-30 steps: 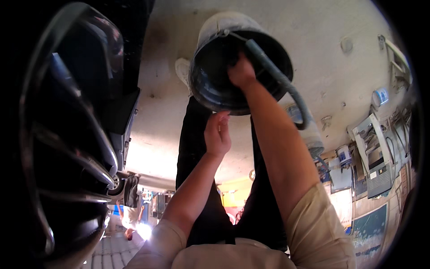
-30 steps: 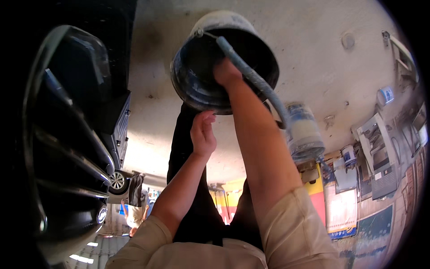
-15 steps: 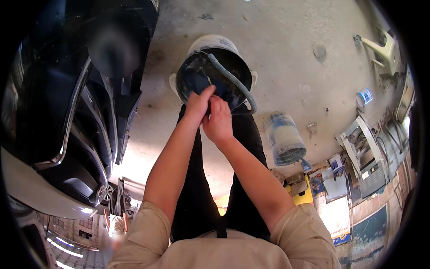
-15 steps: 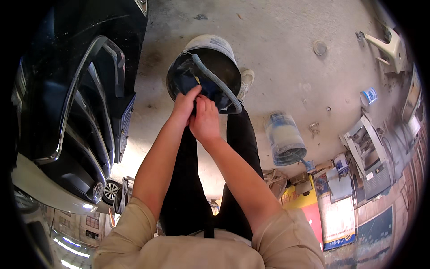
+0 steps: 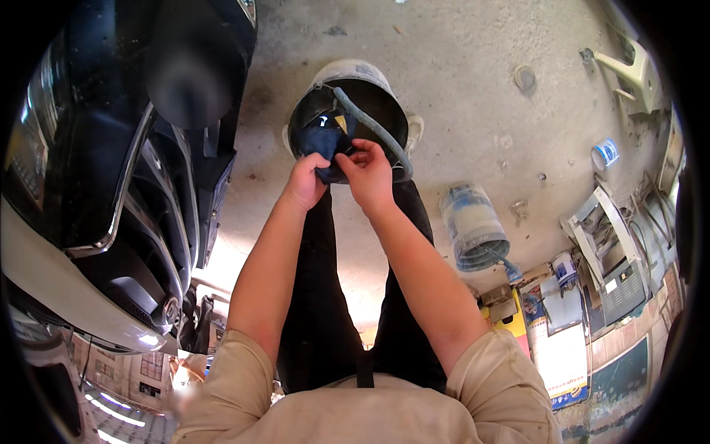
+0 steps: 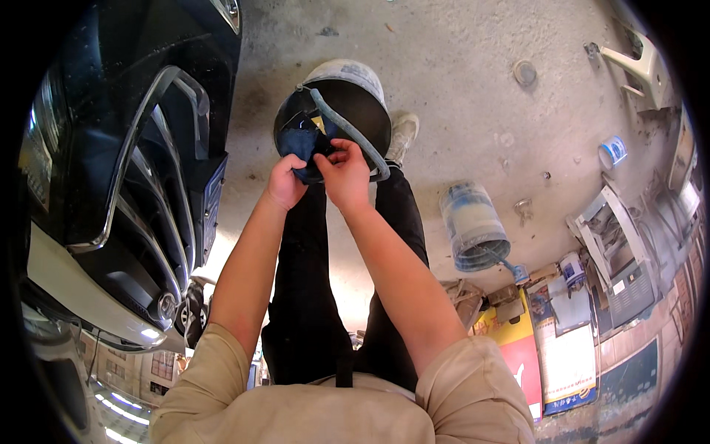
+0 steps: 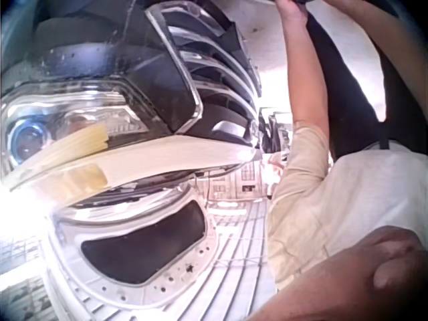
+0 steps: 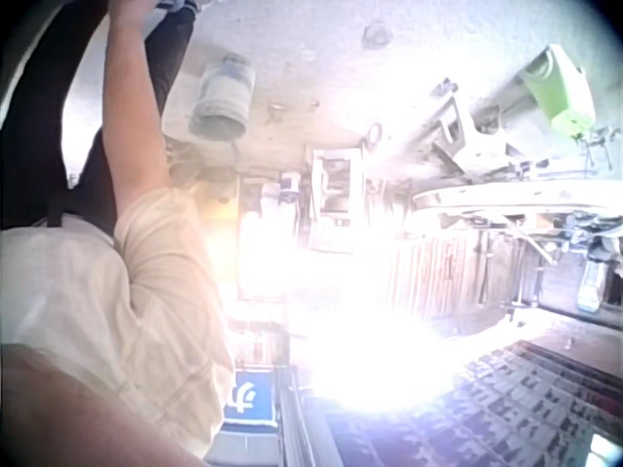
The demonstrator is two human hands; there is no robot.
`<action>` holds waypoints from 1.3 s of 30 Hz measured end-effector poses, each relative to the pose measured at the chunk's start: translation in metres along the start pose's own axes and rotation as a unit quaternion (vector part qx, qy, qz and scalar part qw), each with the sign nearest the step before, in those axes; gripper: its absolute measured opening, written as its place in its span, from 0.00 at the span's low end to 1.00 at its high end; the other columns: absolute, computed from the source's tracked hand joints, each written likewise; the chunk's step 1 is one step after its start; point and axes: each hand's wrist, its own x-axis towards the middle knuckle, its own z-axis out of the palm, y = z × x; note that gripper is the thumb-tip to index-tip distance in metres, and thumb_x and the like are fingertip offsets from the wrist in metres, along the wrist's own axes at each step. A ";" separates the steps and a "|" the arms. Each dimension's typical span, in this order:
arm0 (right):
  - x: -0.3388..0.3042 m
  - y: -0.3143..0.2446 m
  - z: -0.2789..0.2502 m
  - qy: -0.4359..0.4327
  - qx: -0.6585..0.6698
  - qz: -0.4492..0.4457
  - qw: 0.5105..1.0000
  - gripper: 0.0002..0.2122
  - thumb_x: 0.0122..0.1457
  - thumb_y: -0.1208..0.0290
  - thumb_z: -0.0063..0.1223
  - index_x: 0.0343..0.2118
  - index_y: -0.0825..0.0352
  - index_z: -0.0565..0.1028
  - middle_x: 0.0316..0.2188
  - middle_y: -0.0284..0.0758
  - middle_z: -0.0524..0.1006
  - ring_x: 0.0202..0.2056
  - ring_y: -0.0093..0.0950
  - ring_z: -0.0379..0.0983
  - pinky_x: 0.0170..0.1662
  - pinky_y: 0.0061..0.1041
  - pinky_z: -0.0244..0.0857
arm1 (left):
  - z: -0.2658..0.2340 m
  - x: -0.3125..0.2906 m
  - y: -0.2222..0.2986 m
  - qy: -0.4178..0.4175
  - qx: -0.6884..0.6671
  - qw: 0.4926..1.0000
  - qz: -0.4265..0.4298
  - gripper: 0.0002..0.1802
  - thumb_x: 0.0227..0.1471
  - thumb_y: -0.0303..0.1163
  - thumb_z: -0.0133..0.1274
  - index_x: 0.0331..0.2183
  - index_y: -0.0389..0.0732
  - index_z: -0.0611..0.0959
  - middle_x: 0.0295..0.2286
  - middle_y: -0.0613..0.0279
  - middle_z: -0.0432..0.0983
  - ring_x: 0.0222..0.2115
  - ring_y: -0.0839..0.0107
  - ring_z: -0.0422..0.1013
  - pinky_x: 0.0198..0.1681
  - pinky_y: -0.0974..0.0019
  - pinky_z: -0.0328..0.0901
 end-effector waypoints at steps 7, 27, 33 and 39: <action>-0.021 -0.012 -0.020 0.026 -0.142 -0.132 0.981 0.10 0.58 0.74 0.63 0.43 0.65 0.79 0.28 0.36 0.78 0.29 0.31 0.77 0.33 0.31 0.70 | -0.004 0.008 0.000 0.126 -0.028 0.989 0.071 0.22 0.48 0.30 0.50 0.46 0.34 0.80 0.44 0.56 0.80 0.48 0.60 0.75 0.57 0.60 0.66; -0.057 -0.064 -0.067 -0.026 -0.111 -0.230 0.966 0.15 0.56 0.78 0.64 0.47 0.65 0.81 0.35 0.39 0.80 0.37 0.33 0.76 0.39 0.28 0.70 | 0.037 -0.038 0.008 0.078 0.064 0.990 0.100 0.30 0.59 0.42 0.62 0.55 0.33 0.76 0.52 0.56 0.77 0.53 0.66 0.72 0.59 0.63 0.63; -0.049 -0.050 -0.062 -0.042 -0.096 -0.120 0.987 0.12 0.56 0.74 0.66 0.43 0.69 0.81 0.31 0.38 0.80 0.30 0.28 0.75 0.35 0.25 0.69 | 0.059 -0.039 0.015 0.064 0.116 0.983 0.127 0.22 0.53 0.30 0.66 0.49 0.35 0.82 0.44 0.61 0.81 0.45 0.69 0.76 0.53 0.66 0.67; -0.049 -0.046 -0.066 0.002 -0.099 -0.108 0.989 0.09 0.60 0.73 0.65 0.40 0.72 0.80 0.27 0.28 0.78 0.28 0.14 0.69 0.33 0.18 0.64 | 0.044 -0.029 0.009 0.104 0.220 0.960 0.140 0.23 0.53 0.36 0.67 0.48 0.35 0.83 0.45 0.61 0.81 0.45 0.71 0.75 0.53 0.67 0.67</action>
